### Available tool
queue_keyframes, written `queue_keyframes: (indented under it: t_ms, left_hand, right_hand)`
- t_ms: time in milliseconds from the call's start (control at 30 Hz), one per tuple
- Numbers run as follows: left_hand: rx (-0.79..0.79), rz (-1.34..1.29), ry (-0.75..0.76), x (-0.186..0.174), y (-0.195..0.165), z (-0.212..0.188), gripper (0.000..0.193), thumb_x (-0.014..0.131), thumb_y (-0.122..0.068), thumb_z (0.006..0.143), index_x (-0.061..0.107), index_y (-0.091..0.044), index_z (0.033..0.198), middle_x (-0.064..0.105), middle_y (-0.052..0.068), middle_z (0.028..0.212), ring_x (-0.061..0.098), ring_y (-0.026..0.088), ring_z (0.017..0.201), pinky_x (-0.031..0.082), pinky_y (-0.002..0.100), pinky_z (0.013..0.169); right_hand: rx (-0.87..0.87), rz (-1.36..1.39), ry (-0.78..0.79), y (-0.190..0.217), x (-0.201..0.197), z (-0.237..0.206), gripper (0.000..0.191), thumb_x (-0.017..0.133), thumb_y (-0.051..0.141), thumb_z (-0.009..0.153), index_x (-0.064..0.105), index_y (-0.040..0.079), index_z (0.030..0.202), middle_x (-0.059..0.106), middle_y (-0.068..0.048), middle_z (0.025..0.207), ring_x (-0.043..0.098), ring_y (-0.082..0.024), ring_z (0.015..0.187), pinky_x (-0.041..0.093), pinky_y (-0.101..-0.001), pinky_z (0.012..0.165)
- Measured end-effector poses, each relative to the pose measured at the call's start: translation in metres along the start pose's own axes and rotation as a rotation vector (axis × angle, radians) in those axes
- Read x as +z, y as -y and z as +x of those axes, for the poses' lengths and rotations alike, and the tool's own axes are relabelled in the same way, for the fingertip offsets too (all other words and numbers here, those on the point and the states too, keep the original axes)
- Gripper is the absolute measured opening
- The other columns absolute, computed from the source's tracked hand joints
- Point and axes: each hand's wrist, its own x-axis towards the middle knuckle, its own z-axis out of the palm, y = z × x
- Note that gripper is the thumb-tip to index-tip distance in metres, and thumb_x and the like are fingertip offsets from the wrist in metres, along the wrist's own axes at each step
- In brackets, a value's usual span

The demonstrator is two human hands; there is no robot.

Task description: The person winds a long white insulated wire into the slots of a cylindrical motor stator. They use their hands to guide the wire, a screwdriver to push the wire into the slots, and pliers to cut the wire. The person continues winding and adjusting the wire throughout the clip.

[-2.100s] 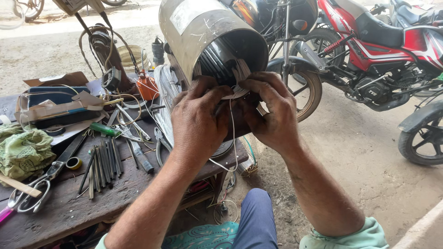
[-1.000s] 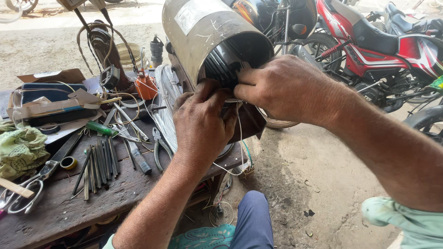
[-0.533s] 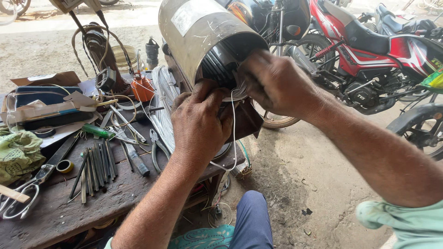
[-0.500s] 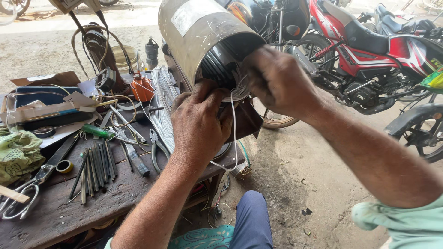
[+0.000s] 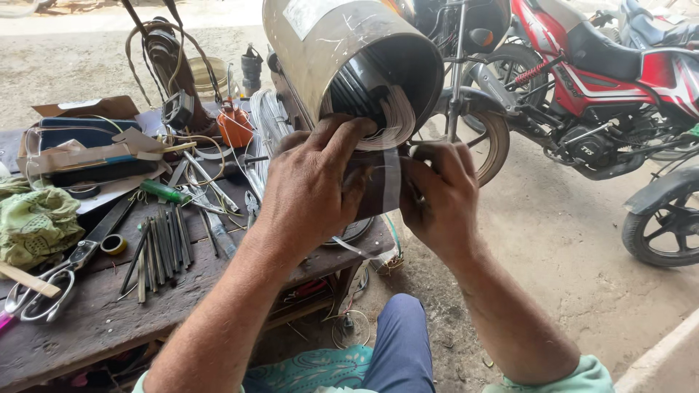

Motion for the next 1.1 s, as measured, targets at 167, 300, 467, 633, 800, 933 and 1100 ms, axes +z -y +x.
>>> queue_keyframes:
  t_ms: [167,300,467,633,800,933,1100]
  left_hand:
    - [0.08,0.115,-0.014,-0.007,-0.001,0.001,0.05,0.076,-0.027,0.088,0.06,-0.009,0.131,0.063,0.012,0.129,0.069,0.032,0.11,0.048,0.054,0.097]
    - [0.073,0.205,0.034,-0.006,0.001,0.006,0.043,0.078,-0.031,0.087,0.066,-0.008,0.122,0.063,0.012,0.124,0.069,0.029,0.102,0.051,0.05,0.089]
    - [0.05,0.182,0.04,-0.004,0.004,0.009,0.032,0.079,-0.027,0.089,0.071,-0.009,0.113,0.065,0.008,0.12,0.07,0.027,0.1,0.054,0.047,0.085]
    - [0.066,0.156,0.013,-0.005,0.006,0.007,0.033,0.081,-0.029,0.09,0.073,-0.008,0.114,0.067,0.008,0.12,0.069,0.027,0.102,0.057,0.043,0.088]
    - [0.135,0.168,-0.019,-0.007,0.01,0.005,0.033,0.083,-0.032,0.091,0.076,-0.008,0.113,0.071,0.01,0.117,0.07,0.027,0.102,0.058,0.043,0.086]
    - [0.129,0.19,-0.047,-0.007,0.007,0.004,0.029,0.087,-0.026,0.087,0.076,-0.006,0.104,0.071,0.008,0.108,0.071,0.025,0.096,0.057,0.042,0.081]
    - [0.126,0.185,-0.116,-0.008,0.0,0.005,0.015,0.087,-0.01,0.084,0.076,-0.007,0.095,0.069,0.005,0.096,0.07,0.024,0.087,0.057,0.039,0.077]
  right_hand:
    - [-0.039,0.142,-0.043,-0.018,-0.014,0.027,0.016,0.08,0.007,0.095,0.075,0.007,0.111,0.073,-0.006,0.109,0.071,-0.02,0.096,0.058,-0.0398,0.089]
    - [-0.229,0.109,0.133,-0.037,-0.028,0.06,0.032,0.08,0.016,0.095,0.072,0.004,0.124,0.07,-0.013,0.131,0.07,-0.029,0.12,0.059,-0.0448,0.105]
    - [-0.39,0.019,0.456,-0.039,-0.039,0.097,0.033,0.074,0.022,0.093,0.076,0.011,0.124,0.071,-0.008,0.134,0.069,-0.025,0.116,0.06,-0.0384,0.091]
    - [-0.45,-0.131,0.613,-0.038,-0.045,0.113,0.027,0.068,0.025,0.093,0.079,0.02,0.118,0.073,0.0,0.128,0.074,-0.021,0.1,0.061,-0.0345,0.076]
    - [-0.389,-0.087,0.572,-0.057,-0.037,0.104,0.018,0.069,0.025,0.1,0.08,0.024,0.115,0.073,0.005,0.131,0.075,-0.018,0.088,0.06,-0.032,0.065]
    - [-0.336,0.049,0.455,-0.061,-0.021,0.093,0.017,0.074,0.03,0.098,0.079,0.022,0.113,0.073,0.002,0.13,0.075,-0.018,0.096,0.062,-0.0322,0.077]
    - [-0.38,0.079,0.34,-0.052,-0.014,0.089,0.025,0.081,0.032,0.093,0.076,0.014,0.11,0.072,-0.003,0.126,0.074,-0.024,0.107,0.063,-0.0352,0.088]
